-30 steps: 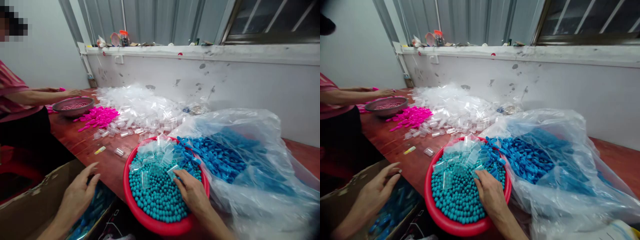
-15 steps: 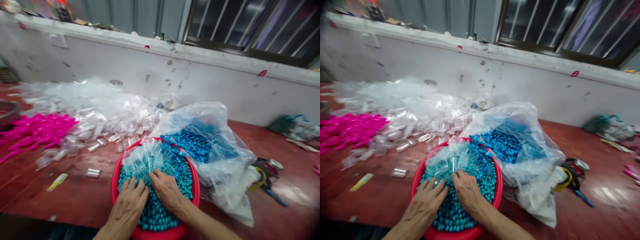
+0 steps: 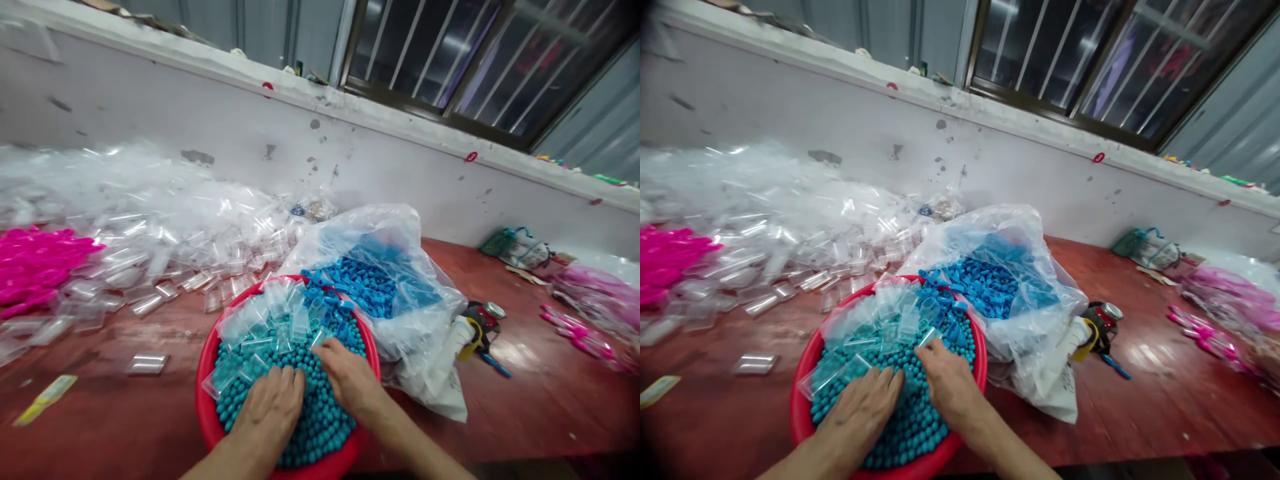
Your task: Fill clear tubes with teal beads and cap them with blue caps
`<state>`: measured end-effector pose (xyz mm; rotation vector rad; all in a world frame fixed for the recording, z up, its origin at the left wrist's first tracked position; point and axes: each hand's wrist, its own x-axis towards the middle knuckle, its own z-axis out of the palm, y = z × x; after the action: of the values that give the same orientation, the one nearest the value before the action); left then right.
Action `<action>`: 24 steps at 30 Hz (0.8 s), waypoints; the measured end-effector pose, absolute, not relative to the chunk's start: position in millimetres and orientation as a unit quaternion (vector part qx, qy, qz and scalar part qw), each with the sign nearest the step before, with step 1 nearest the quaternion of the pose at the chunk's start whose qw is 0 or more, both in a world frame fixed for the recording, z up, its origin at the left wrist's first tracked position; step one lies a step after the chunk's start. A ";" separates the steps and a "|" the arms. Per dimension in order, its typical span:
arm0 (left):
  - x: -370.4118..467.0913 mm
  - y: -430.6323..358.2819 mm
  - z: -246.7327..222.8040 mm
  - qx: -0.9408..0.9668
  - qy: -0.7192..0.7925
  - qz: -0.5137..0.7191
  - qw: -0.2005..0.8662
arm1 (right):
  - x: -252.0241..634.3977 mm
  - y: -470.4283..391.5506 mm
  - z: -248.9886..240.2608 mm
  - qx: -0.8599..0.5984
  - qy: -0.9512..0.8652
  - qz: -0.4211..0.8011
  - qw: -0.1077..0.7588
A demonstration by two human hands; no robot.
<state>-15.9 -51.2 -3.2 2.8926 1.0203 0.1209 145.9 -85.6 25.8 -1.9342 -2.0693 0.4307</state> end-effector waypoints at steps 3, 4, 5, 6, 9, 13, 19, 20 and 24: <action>-1.2 -40.9 8.6 0.920 0.363 -0.051 0.137 | 173.1 -76.6 31.4 -0.743 -0.663 0.063 0.065; 2.9 -38.2 11.9 0.909 0.374 -0.066 0.169 | 179.2 -73.4 30.6 -0.759 -0.647 0.046 0.046; 7.1 -36.4 14.3 0.899 0.385 -0.068 0.200 | 183.1 -70.6 28.5 -0.768 -0.639 0.038 0.032; 11.5 -35.4 15.5 0.887 0.396 -0.063 0.227 | 184.6 -68.6 25.1 -0.769 -0.638 0.038 0.027; 27.5 -35.2 12.0 0.861 0.422 -0.040 0.282 | 179.9 -66.3 11.7 -0.747 -0.651 0.098 0.093; 50.8 -31.8 0.8 0.830 0.442 -0.022 0.339 | 173.0 -61.2 -1.9 -0.713 -0.642 0.175 0.219; 56.8 -29.7 -5.2 0.718 0.488 0.022 0.497 | 179.1 -44.0 -11.8 -0.665 -0.605 0.249 0.362; 53.8 -30.6 -4.5 0.701 0.488 0.035 0.519 | 180.3 -42.9 -12.8 -0.654 -0.597 0.269 0.380; 41.9 -33.9 -0.5 0.651 0.485 0.075 0.580 | 184.5 -43.5 -12.0 -0.616 -0.558 0.343 0.438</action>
<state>41.9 -33.9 -0.5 1.5213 1.1327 0.1751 184.5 -43.5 -12.0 -1.5301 -1.3867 0.8523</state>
